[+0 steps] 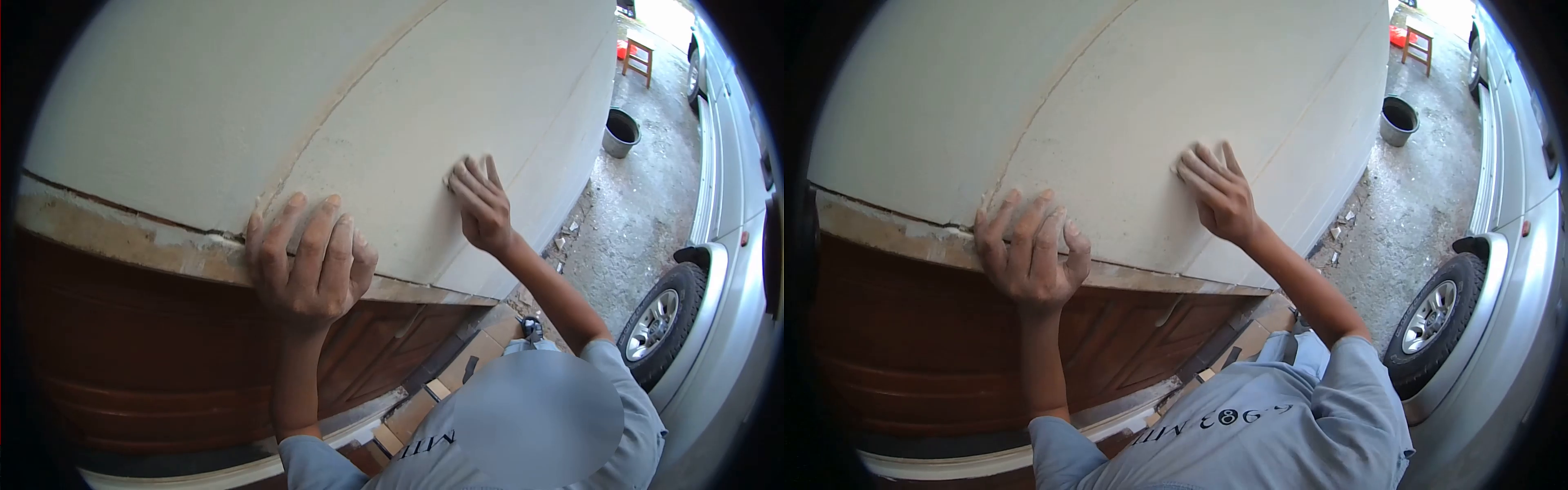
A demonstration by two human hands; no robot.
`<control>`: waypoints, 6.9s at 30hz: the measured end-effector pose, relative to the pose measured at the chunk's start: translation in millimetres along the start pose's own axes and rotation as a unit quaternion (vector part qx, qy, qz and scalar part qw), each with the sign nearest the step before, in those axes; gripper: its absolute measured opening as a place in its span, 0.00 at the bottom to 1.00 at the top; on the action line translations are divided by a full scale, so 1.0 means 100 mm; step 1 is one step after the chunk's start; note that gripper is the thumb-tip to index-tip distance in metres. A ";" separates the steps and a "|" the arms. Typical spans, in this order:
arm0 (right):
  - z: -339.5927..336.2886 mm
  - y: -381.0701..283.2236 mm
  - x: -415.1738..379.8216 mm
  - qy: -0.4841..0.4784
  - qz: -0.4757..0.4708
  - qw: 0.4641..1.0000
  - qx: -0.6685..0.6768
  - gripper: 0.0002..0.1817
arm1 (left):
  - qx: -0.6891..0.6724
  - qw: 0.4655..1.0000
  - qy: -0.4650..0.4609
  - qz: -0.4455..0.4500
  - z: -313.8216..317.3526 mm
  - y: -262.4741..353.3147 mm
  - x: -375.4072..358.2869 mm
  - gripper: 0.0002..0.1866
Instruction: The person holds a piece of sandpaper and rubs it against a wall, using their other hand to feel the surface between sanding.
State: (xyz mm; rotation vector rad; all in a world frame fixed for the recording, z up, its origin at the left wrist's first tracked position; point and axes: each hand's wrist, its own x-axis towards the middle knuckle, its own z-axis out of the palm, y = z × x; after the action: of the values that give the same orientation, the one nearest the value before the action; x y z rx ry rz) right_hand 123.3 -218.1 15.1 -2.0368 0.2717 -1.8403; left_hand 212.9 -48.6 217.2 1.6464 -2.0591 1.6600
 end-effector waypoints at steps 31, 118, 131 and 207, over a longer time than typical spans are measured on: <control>-0.14 -0.31 1.41 0.015 -0.094 0.995 0.001 0.32 | -0.014 1.000 -0.006 -0.018 -0.03 0.04 0.01 0.06; -0.25 0.15 0.96 0.022 -0.030 0.999 -0.025 0.27 | -0.045 0.998 0.043 -0.026 0.04 0.04 -0.07 0.07; -0.16 0.10 0.64 -0.003 -0.032 0.999 -0.027 0.24 | -0.059 0.997 0.042 -0.041 0.03 0.05 -0.08 0.06; 0.19 -0.37 -0.32 -0.048 -0.008 0.999 -0.021 0.21 | -0.094 0.990 0.079 -0.065 0.07 0.04 -0.16 0.07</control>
State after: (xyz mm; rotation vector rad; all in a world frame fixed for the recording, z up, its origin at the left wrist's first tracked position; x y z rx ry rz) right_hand 134.1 -169.5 -0.6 -2.1540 0.2718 -1.7542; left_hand 220.9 -42.6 202.1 1.5044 -1.9224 1.4556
